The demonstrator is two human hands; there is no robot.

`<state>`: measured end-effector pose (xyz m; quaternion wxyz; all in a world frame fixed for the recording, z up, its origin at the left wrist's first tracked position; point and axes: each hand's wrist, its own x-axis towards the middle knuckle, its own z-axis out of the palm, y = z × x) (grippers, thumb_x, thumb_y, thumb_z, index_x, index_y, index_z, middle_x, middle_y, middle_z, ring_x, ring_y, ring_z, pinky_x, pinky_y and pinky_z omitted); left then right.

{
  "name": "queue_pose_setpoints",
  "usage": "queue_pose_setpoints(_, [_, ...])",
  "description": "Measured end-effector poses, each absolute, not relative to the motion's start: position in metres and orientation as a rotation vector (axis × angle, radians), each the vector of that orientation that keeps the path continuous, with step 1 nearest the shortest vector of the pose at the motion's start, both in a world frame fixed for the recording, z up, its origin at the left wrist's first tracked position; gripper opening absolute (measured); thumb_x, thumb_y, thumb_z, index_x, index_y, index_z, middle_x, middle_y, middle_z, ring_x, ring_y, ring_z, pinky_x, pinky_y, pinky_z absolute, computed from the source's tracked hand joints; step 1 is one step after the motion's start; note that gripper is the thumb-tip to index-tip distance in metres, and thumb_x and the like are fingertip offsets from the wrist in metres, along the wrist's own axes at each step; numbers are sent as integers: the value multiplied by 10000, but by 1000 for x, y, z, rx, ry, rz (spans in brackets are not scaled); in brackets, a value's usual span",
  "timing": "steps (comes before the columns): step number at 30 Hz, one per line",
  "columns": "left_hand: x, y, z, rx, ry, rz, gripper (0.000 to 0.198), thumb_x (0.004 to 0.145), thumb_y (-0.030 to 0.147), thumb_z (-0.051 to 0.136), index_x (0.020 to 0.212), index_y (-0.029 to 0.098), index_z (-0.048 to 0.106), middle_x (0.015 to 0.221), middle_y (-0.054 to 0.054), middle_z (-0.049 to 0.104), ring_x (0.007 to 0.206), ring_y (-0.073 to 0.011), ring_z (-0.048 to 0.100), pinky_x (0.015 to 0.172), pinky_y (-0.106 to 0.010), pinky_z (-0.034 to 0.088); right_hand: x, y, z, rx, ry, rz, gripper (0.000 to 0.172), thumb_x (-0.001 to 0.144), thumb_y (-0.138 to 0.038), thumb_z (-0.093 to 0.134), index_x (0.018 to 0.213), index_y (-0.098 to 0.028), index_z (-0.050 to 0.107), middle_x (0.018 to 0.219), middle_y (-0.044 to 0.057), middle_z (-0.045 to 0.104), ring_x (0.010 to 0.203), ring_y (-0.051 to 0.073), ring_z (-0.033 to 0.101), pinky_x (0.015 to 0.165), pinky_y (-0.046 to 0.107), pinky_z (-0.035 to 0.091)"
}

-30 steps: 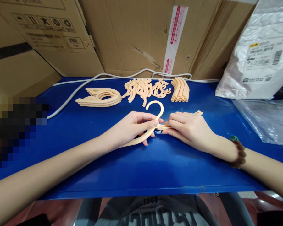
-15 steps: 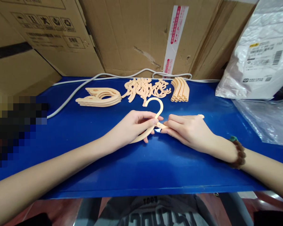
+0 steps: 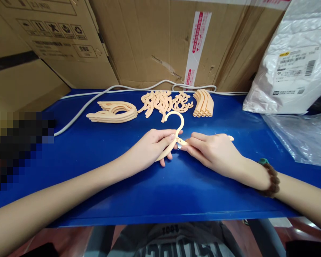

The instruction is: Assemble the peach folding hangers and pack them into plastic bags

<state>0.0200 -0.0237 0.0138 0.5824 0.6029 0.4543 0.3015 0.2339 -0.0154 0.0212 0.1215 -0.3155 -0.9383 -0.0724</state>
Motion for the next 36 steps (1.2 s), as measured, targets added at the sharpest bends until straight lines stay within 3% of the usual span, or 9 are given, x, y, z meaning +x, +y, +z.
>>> queue_pose_setpoints(6, [21,-25,12,1441,1056,665,371,966,342,469,1189,106,649,837,-36,630,544,-103,606,423,-191,503,235,-14,22,-916,-2734,-148,477,1075,-388,344,880,-149,707,715,14,618,537,113,479,500,268,206])
queue_pose_setpoints(9, [21,-26,13,1607,1126,619,370,1003,365,401,1095,118,661,709,-4,620,442,-87,534,417,-200,449,235,-11,22,-889,-2744,-89,478,1076,-392,343,880,-150,706,728,18,625,560,116,510,514,268,224])
queue_pose_setpoints(12, [18,-30,16,2046,1243,585,401,1030,345,345,1010,135,686,727,-31,670,573,-136,625,528,-234,469,236,-7,21,-836,-2764,-88,479,1076,-398,348,887,-141,705,771,34,647,588,119,536,543,269,262])
queue_pose_setpoints(15, [15,-34,17,2520,1353,474,400,1012,315,407,1322,160,608,1059,-79,732,854,-234,713,652,-304,507,239,-3,20,-764,-2762,-119,426,1068,-395,389,958,-141,712,871,55,690,670,132,581,616,274,322])
queue_pose_setpoints(18, [14,-36,14,2707,1386,305,465,1030,326,408,1469,188,477,1220,-79,714,932,-268,729,672,-338,514,246,1,22,-712,-2719,-170,385,1048,-418,443,959,-158,713,868,52,697,724,156,575,686,299,348])
queue_pose_setpoints(21, [16,-34,13,2696,1429,209,416,1062,339,349,1423,207,507,1149,-54,748,884,-267,741,660,-340,501,252,5,27,-662,-2677,-242,390,1015,-483,491,936,-168,706,837,53,680,788,188,553,773,343,363])
queue_pose_setpoints(27, [18,-33,14,2616,1558,169,390,1067,375,337,1366,220,533,938,-30,772,747,-265,735,567,-306,395,253,5,33,-672,-2568,-392,356,996,-475,527,1061,-165,691,1097,121,672,978,245,540,831,381,369])
queue_pose_setpoints(32, [14,-31,12,2565,1605,259,367,1060,417,349,1231,211,600,831,-31,754,732,-260,729,539,-283,312,251,-1,32,-705,-2572,-412,345,1020,-392,502,1194,-141,660,918,79,673,823,212,537,742,349,352])
queue_pose_setpoints(36, [14,-30,11,2579,1576,320,380,1057,433,349,1237,212,601,817,-34,755,711,-253,725,538,-278,308,249,-2,30,-729,-2669,-314,408,1039,-410,456,1290,-133,619,889,65,677,822,207,552,772,349,368])
